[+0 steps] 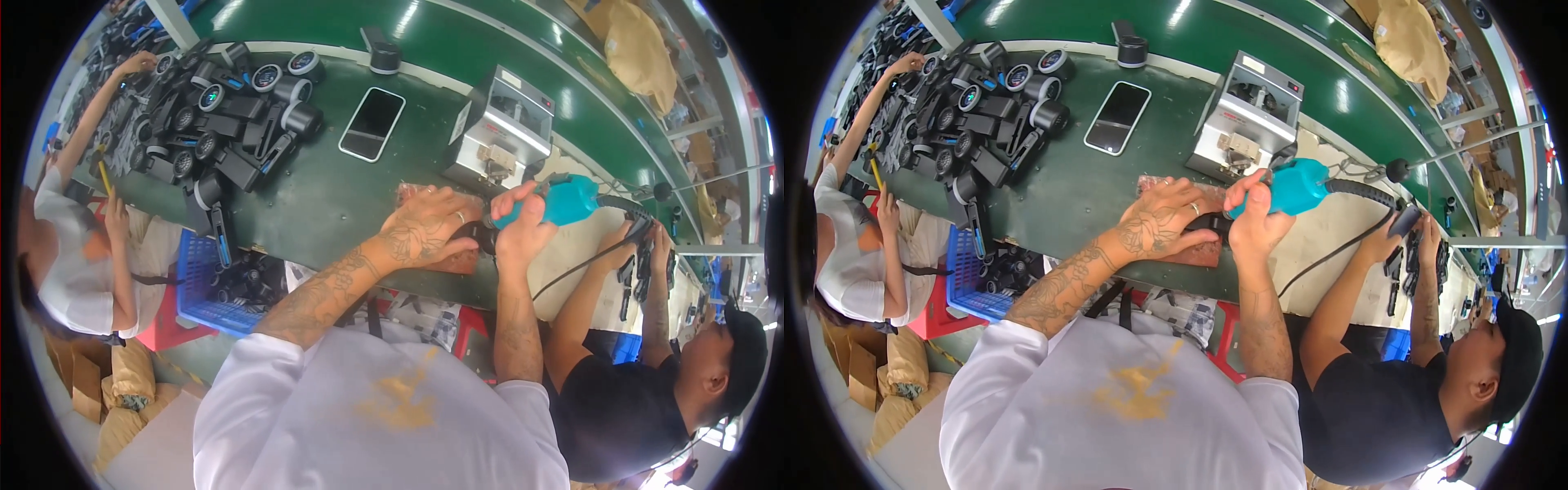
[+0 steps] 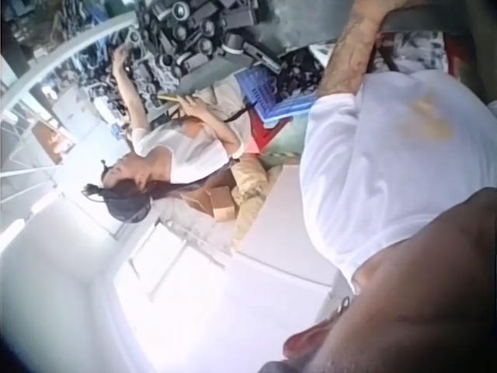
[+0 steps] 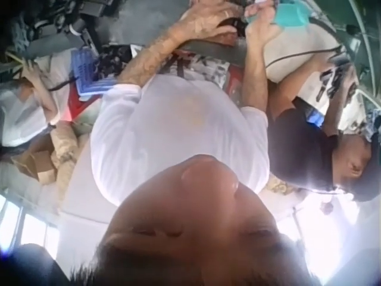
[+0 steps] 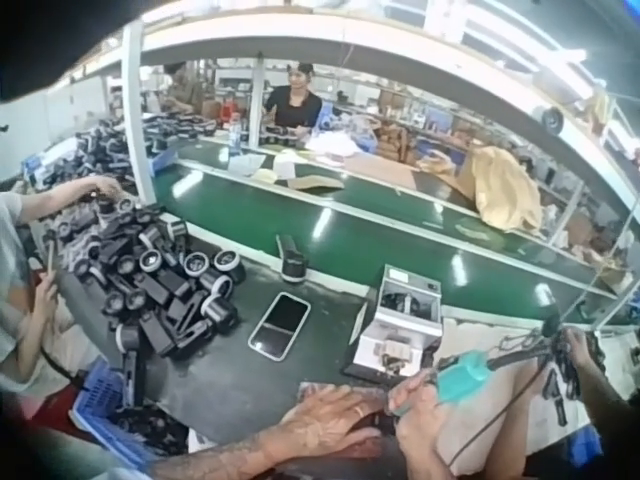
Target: The person assembles electronic controller components by securing plastic housings and electronic components with screws using an electric screwdriver at a production line station.
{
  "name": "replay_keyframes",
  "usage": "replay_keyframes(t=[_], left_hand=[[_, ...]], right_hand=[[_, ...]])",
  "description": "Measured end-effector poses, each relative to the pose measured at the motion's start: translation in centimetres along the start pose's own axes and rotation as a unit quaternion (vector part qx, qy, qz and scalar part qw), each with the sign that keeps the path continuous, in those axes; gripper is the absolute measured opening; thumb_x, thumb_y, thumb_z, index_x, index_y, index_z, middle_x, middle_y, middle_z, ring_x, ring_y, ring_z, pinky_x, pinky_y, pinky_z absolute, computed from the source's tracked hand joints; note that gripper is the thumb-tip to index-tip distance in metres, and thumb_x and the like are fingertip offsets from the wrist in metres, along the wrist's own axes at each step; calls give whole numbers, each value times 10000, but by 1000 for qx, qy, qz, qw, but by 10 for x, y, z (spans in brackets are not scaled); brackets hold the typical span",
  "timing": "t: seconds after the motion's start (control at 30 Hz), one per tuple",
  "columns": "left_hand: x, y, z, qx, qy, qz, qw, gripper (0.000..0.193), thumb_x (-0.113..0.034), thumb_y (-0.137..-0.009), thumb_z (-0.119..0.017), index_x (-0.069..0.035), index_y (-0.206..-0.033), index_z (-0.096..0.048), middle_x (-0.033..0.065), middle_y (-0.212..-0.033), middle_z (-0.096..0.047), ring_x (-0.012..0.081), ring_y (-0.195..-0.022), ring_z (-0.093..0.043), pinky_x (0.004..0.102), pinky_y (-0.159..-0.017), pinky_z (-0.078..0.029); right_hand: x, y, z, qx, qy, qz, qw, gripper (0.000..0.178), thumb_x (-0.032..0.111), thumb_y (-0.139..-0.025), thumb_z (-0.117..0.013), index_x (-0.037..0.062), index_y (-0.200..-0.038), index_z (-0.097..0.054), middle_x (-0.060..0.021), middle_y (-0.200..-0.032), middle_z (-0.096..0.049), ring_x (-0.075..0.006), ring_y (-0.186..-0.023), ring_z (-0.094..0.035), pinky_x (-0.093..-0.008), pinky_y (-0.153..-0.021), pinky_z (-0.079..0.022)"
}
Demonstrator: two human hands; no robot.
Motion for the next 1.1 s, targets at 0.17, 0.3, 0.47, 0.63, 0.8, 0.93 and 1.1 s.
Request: replay_keyframes(t=[0.17, 0.3, 0.47, 0.63, 0.8, 0.93, 1.1], left_hand=[[0, 1, 2, 19, 21, 9, 1000, 458, -432, -911, -647, -87, -1211, -618, 88, -1284, -603, 295, -1180, -530, 448, -1011, -422], [6, 8, 7, 6, 30, 26, 999, 446, -429, -935, -612, -97, -1235, -617, 101, -1296, -598, 309, -1221, -518, 467, -1061, -400], [4, 6, 0, -11, 20, 9, 1000, 404, -348, -948, -603, -140, -1294, -588, 92, -1256, -607, 306, -1140, -553, 448, -1021, -418], [-1, 5, 4, -23, 21, -1, 1000, 370, -294, -950, -585, -139, -1285, -602, 105, -1270, -610, 318, -1143, -559, 457, -1026, -419], [0, 4, 9, -10, 40, 9, 999, 356, -296, -949, -579, -116, -1254, -615, 101, -1272, -610, 310, -1170, -548, 461, -1028, -420], [2, 6, 6, -23, 23, 12, 999, 342, -293, -947, -581, -91, -1219, -623, 90, -1290, -606, 295, -1186, -540, 466, -1030, -422], [1, 3, 7, 0, 40, 18, 999, 338, -292, -948, -583, -90, -1216, -624, 85, -1294, -604, 294, -1192, -538, 476, -1047, -412]], right_hand=[[6, -2, -6, -10, 31, -11, 999, 392, 361, -993, -632, -21, -970, -547, -67, -698, -545, -164, -597, -541, -307, -566, -473], [19, -18, -22, -12, 58, 14, 998, 364, 332, -1010, -608, -29, -1017, -558, -59, -695, -551, -156, -610, -556, -294, -562, -471], [25, -56, -19, -61, 66, 67, 994, 357, 336, -1003, -613, -18, -987, -575, -53, -684, -569, -156, -625, -585, -286, -569, -473], [8, -57, -24, -2, 101, 113, 988, 359, 344, -1022, -583, -7, -963, -538, -74, -703, -548, -189, -631, -571, -304, -581, -473], [12, -53, -26, -12, 104, 48, 993, 339, 327, -1027, -574, -7, -973, -551, -77, -687, -548, -186, -611, -559, -308, -563, -464], [29, -19, -13, -35, 63, 0, 997, 383, 358, -1011, -596, -23, -985, -573, -59, -703, -568, -159, -599, -568, -288, -552, -466], [35, 12, -5, -6, 44, -10, 999, 523, 459, -966, -639, -50, -1049, -552, -70, -706, -564, -175, -605, -560, -306, -569, -475]])
Point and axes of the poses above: each hand's wrist, its own y-axis away from the middle knuckle, its own z-axis out of the back of the hand, x = y × z, the point moved 9 cm from there along -y, towards the middle knuckle
